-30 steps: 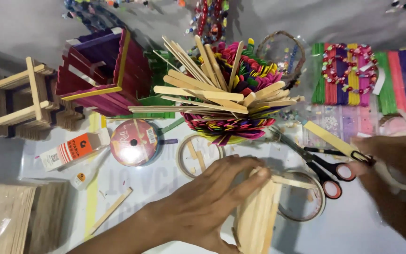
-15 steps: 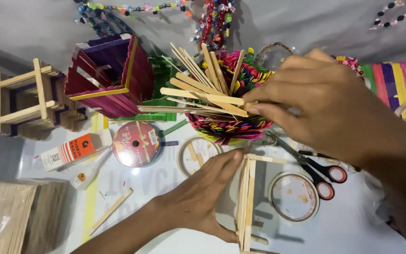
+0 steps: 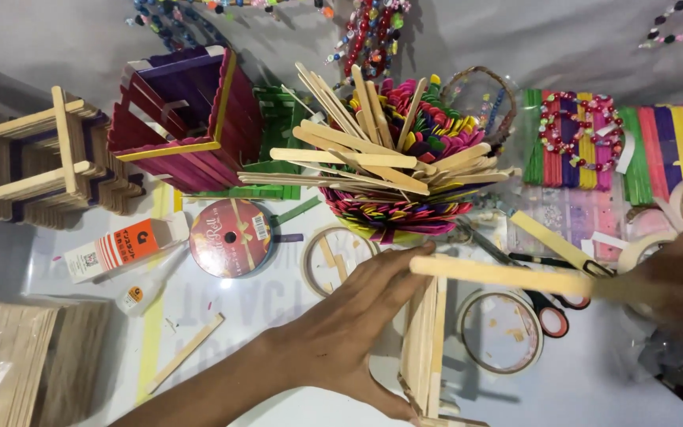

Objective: The person is constructing and reinforcing a small wooden structure using popsicle sticks, cutting them to size with scissors and securing them with tape.

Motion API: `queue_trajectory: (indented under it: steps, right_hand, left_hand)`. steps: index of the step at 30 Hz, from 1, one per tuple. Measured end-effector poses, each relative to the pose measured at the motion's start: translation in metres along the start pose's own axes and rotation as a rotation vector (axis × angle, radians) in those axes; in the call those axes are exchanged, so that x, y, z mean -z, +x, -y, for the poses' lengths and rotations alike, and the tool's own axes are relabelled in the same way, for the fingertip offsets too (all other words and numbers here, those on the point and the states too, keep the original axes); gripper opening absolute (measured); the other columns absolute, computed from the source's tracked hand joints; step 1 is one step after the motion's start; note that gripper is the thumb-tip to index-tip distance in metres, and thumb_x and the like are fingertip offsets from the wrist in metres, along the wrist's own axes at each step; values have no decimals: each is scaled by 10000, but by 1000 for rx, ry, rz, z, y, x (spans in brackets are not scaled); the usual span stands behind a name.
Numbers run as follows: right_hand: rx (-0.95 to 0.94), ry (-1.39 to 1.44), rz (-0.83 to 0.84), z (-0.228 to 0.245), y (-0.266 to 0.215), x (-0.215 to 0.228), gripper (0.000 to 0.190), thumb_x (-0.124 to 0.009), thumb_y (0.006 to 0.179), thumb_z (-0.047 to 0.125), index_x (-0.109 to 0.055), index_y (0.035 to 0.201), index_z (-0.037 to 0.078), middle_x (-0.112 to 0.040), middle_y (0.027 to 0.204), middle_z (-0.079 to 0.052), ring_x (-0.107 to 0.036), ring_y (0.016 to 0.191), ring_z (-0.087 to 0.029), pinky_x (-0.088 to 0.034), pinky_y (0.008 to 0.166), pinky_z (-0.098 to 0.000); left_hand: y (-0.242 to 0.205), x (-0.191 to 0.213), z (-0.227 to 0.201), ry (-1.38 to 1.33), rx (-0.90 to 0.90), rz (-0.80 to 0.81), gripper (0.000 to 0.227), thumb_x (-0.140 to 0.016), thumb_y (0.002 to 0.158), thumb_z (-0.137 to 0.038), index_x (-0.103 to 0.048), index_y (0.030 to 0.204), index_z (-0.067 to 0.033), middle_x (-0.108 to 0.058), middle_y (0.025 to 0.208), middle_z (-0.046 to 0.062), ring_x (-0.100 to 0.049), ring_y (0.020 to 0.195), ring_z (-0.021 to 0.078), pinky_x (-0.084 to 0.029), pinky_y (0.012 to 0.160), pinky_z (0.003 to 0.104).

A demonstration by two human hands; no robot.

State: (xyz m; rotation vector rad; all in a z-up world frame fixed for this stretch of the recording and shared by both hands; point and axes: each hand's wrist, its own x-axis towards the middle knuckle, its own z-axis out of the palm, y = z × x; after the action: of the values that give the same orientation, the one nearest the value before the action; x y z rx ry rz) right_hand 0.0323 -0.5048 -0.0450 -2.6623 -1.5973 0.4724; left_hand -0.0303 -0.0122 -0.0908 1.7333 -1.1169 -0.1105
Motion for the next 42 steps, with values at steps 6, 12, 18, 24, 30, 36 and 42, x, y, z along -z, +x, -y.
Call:
queue_trajectory:
  steps: [6,12,18,24,30,36,42]
  right_hand:
    - [-726,515,-353,-44,-84,-185,379,-749,752,296,-802,1122,230,-674,785,13,-644,624,-110,-552,622,-286]
    - [-471,62,-529,-1,90,2,226,-626,991,159,-667,1180,42,-652,1067,-129,-655,905,-236,-545,845,-340]
    - [-387,-28,-532,104,194,166,152,-725,1031,296,-755,1023,147,-722,795,20,-632,683,-168,-446,701,-354]
    - [-206,-17,-527,107,217,161,306,-761,942,308,-773,1143,78,-764,955,-79,-676,777,-268,-494,749,-420]
    - [-257,-116,-584,114,176,127,304,-770,909,285,-767,1062,23,-737,848,-96,-661,688,-228,-513,675,-364]
    - [-81,-237,-659,124,183,134,98,-737,1002,15,-696,942,-51,-708,954,-159,-634,830,-337,-526,758,-428]
    - [-407,33,-675,122,161,123,128,-767,959,41,-741,1023,-66,-725,946,-206,-650,790,-289,-510,755,-410]
  left_hand:
    - [-1,-3,-1,9,39,39,1253,-770,810,-564,30,1663,-112,-230,1679,261,-293,1587,456,-282,1281,612]
    - [-3,-8,0,64,40,58,1281,-768,790,-596,32,1648,-84,-87,1725,306,-146,1642,492,-142,1326,672]
    - [-7,-10,1,191,-16,24,1205,-676,848,-637,15,1646,-56,-149,1708,346,-211,1630,499,-191,1317,662]
    - [-10,-9,7,220,-43,-12,1163,-702,866,-606,-36,1642,-49,-211,1693,344,-271,1613,474,-200,1316,656]
    - [-9,-6,11,192,-38,-25,1115,-621,900,-639,-33,1646,-54,-229,1692,333,-293,1603,475,-224,1300,646]
    - [-10,-14,15,229,-34,-52,1191,-703,827,-655,-99,1610,7,-321,1633,305,-383,1537,468,-257,1302,626]
    - [-10,-12,17,147,-55,-33,1195,-672,851,-661,-17,1643,-51,-263,1684,285,-311,1599,448,-220,1325,644]
